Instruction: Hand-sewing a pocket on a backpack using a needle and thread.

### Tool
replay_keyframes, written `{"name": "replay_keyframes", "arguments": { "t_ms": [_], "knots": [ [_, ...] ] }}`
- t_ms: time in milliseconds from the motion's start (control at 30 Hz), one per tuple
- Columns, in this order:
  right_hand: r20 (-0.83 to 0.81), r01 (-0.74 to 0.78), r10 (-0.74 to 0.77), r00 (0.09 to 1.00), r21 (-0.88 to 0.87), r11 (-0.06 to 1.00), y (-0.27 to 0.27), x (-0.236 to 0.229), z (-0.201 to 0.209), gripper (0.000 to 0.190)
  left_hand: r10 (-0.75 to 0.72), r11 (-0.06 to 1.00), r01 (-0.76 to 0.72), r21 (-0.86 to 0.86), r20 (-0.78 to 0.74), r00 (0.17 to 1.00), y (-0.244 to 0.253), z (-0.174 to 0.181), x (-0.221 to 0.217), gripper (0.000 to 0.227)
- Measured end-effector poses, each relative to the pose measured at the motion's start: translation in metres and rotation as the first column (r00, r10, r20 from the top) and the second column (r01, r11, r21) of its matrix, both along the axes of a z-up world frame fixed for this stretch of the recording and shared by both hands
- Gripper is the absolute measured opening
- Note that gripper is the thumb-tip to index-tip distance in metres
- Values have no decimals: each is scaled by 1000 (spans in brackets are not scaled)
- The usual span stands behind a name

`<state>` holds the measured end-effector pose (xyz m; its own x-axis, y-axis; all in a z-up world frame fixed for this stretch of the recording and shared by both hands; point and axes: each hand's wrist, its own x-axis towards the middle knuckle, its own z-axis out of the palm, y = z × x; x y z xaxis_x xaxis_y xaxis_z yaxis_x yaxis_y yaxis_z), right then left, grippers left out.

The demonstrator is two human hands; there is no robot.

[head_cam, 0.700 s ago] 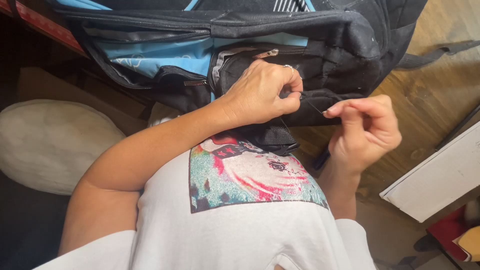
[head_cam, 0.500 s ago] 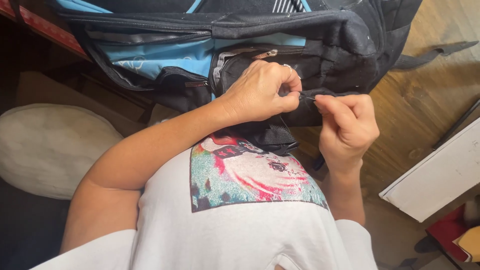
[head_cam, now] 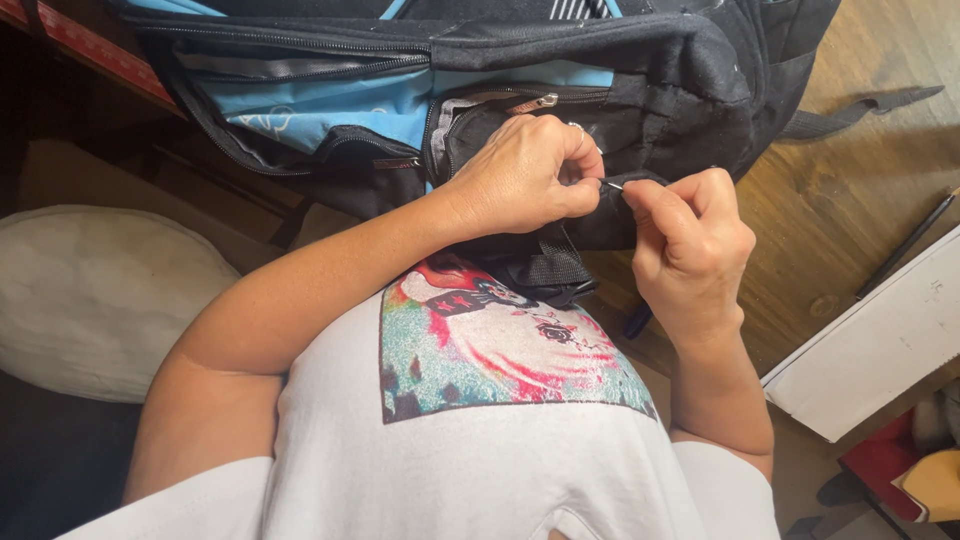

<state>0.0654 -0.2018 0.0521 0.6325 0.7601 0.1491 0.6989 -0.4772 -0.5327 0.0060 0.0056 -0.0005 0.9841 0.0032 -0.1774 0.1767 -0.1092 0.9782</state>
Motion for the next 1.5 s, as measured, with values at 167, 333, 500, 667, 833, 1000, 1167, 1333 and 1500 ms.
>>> {"name": "replay_keyframes", "arguments": {
  "t_ms": [167,333,500,667,833,1000,1167,1333,1500],
  "knots": [
    [11,-12,12,1000,-30,999,-1,0,1,13,-8,1000,8,-14,-7,1000,0,-2,1,12],
    [17,-13,14,1000,-45,999,2,0,2,13,-16,1000,16,-14,-8,1000,0,-2,1,13],
    [21,-27,28,999,-65,998,5,1,3,15,-22,1000,22,-21,-13,1000,2,-4,2,12],
    [-43,-47,45,998,-42,998,4,9,0,15,-32,998,31,-46,-22,999,4,-2,1,11],
    [-202,-75,80,976,34,997,2,27,-8,14,-38,996,36,-81,-28,999,7,-1,-2,12],
    [-318,-58,101,943,141,988,1,31,-15,8,-62,988,60,-141,-10,998,9,-5,-5,10],
    [-302,-36,92,949,185,982,-4,23,-20,7,-70,985,70,-158,2,998,7,-9,-7,11],
    [-277,6,77,958,285,959,-5,15,-30,6,-84,974,84,-211,7,996,7,-13,-7,11],
    [-312,35,95,945,387,921,-7,15,-45,7,-96,969,92,-229,-3,995,7,-10,-7,12]
  ]
}}
